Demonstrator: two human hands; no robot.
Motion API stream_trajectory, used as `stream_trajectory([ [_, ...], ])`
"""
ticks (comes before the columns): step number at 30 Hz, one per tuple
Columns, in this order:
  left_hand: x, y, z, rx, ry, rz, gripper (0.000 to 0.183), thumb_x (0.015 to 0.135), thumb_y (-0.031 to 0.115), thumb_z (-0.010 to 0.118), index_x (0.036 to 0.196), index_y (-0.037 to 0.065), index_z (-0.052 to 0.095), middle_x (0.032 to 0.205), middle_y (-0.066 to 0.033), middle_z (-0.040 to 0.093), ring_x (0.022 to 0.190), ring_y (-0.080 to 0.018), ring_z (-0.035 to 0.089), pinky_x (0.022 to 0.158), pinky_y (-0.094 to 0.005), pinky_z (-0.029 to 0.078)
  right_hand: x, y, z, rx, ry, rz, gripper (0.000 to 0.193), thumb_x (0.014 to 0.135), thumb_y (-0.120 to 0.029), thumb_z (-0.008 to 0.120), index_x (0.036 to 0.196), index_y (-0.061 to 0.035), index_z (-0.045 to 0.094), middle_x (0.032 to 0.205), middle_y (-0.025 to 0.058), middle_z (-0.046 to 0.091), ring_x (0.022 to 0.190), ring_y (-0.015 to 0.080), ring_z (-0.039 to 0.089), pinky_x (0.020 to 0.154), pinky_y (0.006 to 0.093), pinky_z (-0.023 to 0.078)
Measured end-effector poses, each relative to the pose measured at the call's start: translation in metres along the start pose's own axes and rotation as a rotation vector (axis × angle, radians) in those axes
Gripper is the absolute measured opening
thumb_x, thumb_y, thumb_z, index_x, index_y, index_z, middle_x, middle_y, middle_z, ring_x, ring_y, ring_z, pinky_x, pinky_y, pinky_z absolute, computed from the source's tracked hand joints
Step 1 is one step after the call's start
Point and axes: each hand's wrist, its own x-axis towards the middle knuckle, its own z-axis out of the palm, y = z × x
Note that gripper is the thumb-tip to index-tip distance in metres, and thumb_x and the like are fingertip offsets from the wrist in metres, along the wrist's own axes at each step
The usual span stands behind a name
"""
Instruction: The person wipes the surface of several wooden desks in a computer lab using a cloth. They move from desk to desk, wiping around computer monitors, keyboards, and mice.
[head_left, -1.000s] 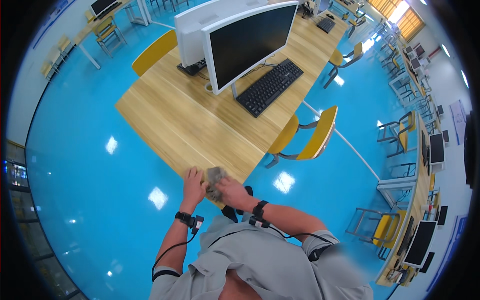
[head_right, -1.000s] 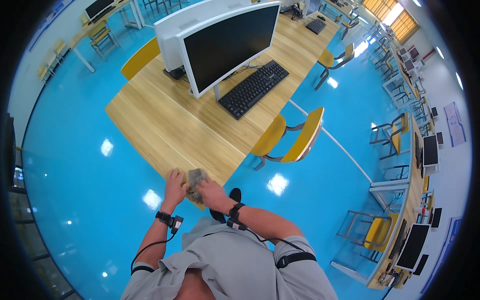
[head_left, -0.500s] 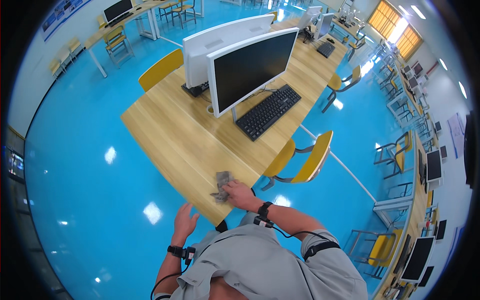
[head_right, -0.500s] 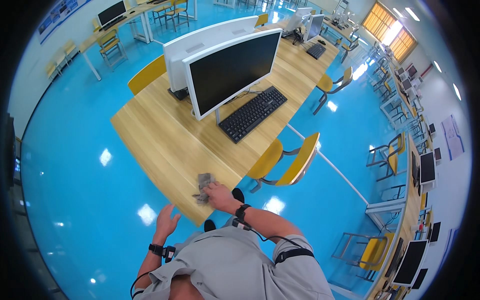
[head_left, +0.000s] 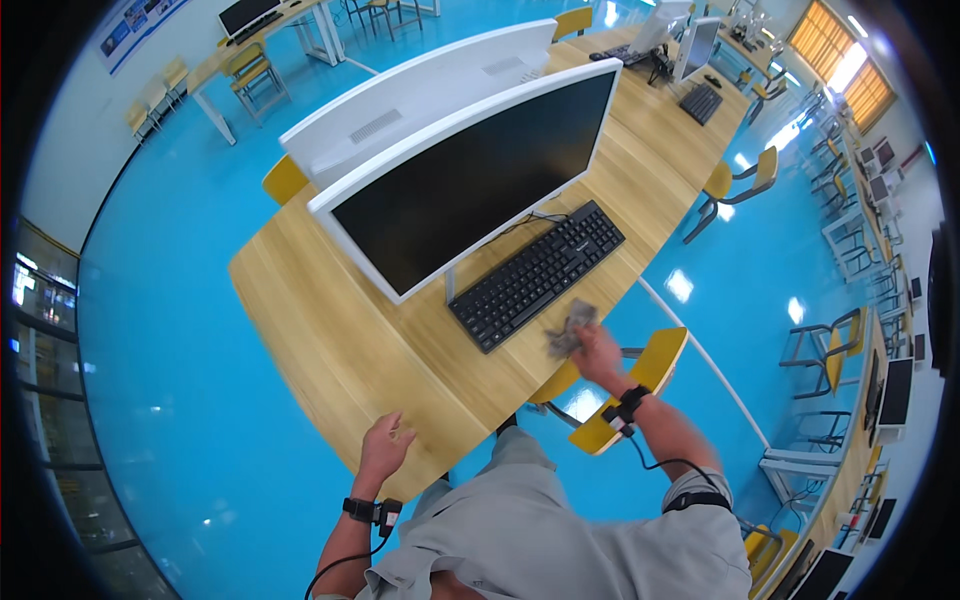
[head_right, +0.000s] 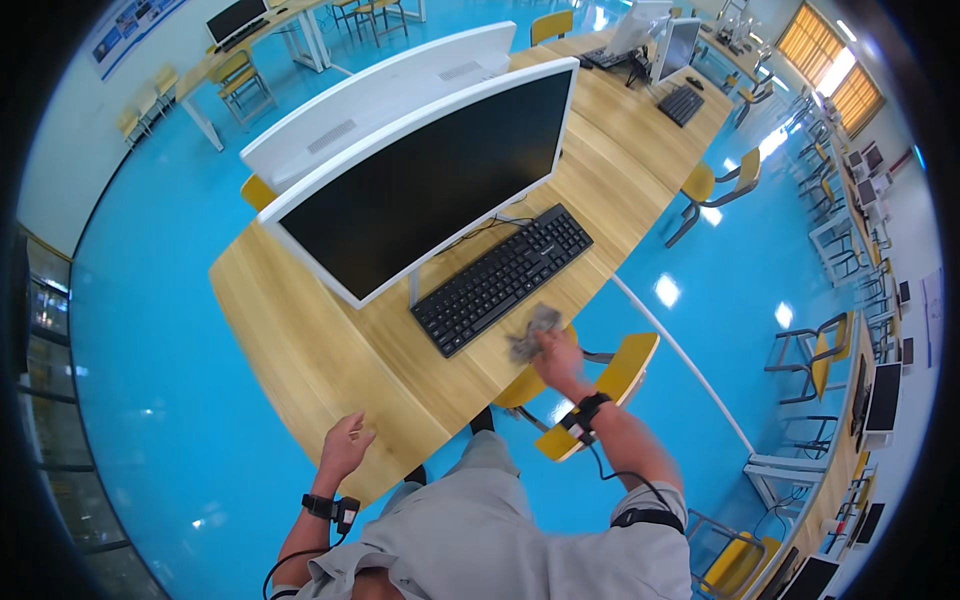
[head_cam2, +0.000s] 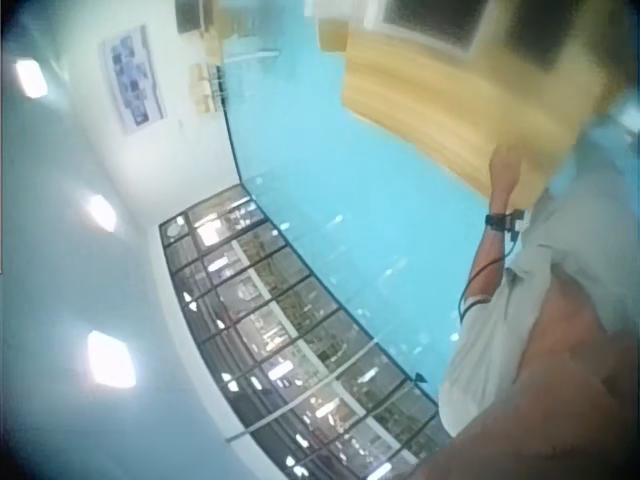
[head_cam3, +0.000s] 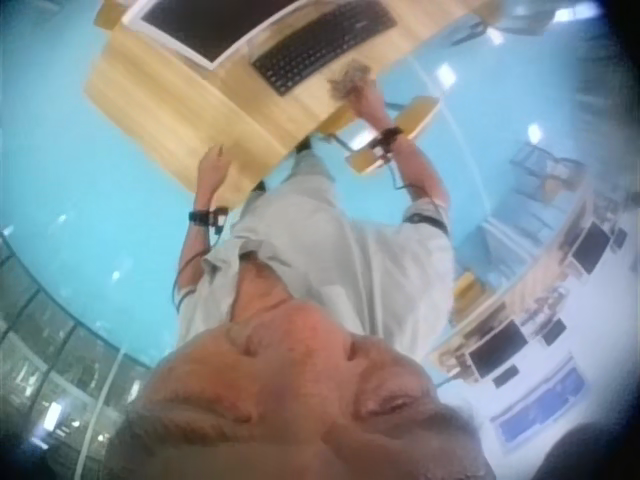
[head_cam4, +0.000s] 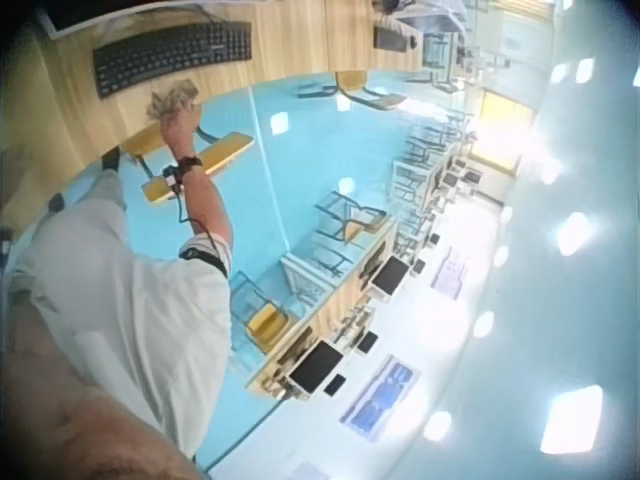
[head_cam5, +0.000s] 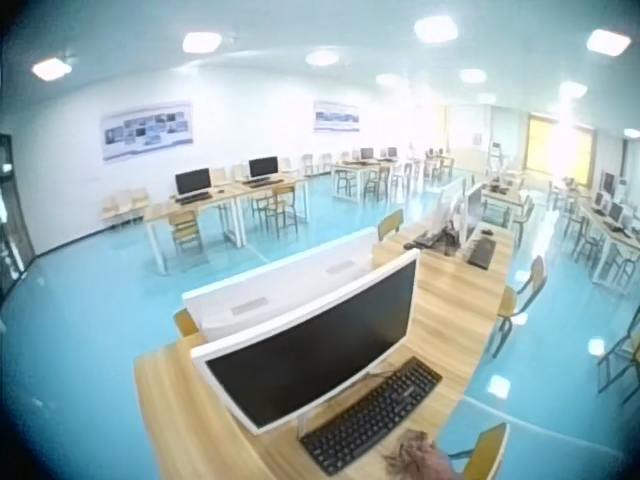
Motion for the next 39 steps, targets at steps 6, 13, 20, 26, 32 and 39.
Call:
stream_trajectory([
  [6,0.074,0.061,0.053,-0.151,-0.069,-0.009,0.051,0.093,0.022,0.074,0.133,-0.005,0.059,0.119,-0.0212,0.07,0.108,-0.0288,0.07,0.091,-0.0374,0.057,0.082,0.112,-0.043,-0.046,0.211,0.157,0.045,0.078,-0.01,0.065,0.122,-0.0042,0.066,0.11,0.0227,0.063,0.105,0.0439,0.059,0.091,0.0523,0.051],
  [13,0.132,0.086,0.1,-0.363,-0.026,-0.123,0.055,0.098,0.022,0.07,0.139,-0.009,0.053,0.113,-0.0134,0.07,0.096,-0.0158,0.067,0.084,-0.0297,0.055,0.177,0.185,-0.097,0.26,0.39,0.478,0.032,0.078,-0.011,0.068,0.107,0.001,0.071,0.092,0.0178,0.073,0.087,0.0324,0.07,0.078,0.0431,0.055],
  [20,0.154,0.104,0.123,-0.548,0.07,-0.207,0.054,0.102,0.027,0.067,0.141,-0.007,0.052,0.107,-0.0047,0.067,0.089,-0.0103,0.062,0.078,-0.0274,0.053,0.239,0.183,-0.12,0.927,0.122,0.499,0.029,0.084,-0.014,0.073,0.107,0.0035,0.071,0.094,0.0059,0.073,0.081,0.0144,0.067,0.074,0.0307,0.053],
  [26,0.166,0.125,0.118,-0.69,0.005,-0.322,0.035,0.104,0.029,0.063,0.127,0.003,0.063,0.106,-0.0007,0.067,0.092,-0.0097,0.062,0.079,-0.0278,0.052,0.272,0.152,-0.115,0.907,-0.084,0.429,0.028,0.085,-0.012,0.073,0.108,0.0026,0.072,0.096,0.0051,0.073,0.081,0.0138,0.067,0.075,0.0301,0.053],
  [32,0.167,0.122,0.118,-0.802,-0.01,-0.308,0.032,0.105,0.024,0.061,0.129,0.004,0.063,0.111,-0.0017,0.068,0.098,-0.0109,0.062,0.084,-0.0296,0.052,0.281,0.16,-0.109,1.015,-0.142,0.49,0.026,0.084,-0.012,0.072,0.106,0.0017,0.072,0.095,0.0055,0.072,0.08,0.0146,0.068,0.075,0.0302,0.054],
  [39,0.157,0.124,0.119,-0.788,0.001,-0.285,0.037,0.105,0.019,0.059,0.139,0.005,0.059,0.121,-0.0016,0.068,0.105,-0.0112,0.062,0.089,-0.0304,0.051,0.28,0.164,-0.106,1.061,-0.132,0.485,0.028,0.084,-0.012,0.072,0.107,0.0043,0.071,0.092,0.0067,0.072,0.077,0.0156,0.068,0.072,0.0307,0.055],
])
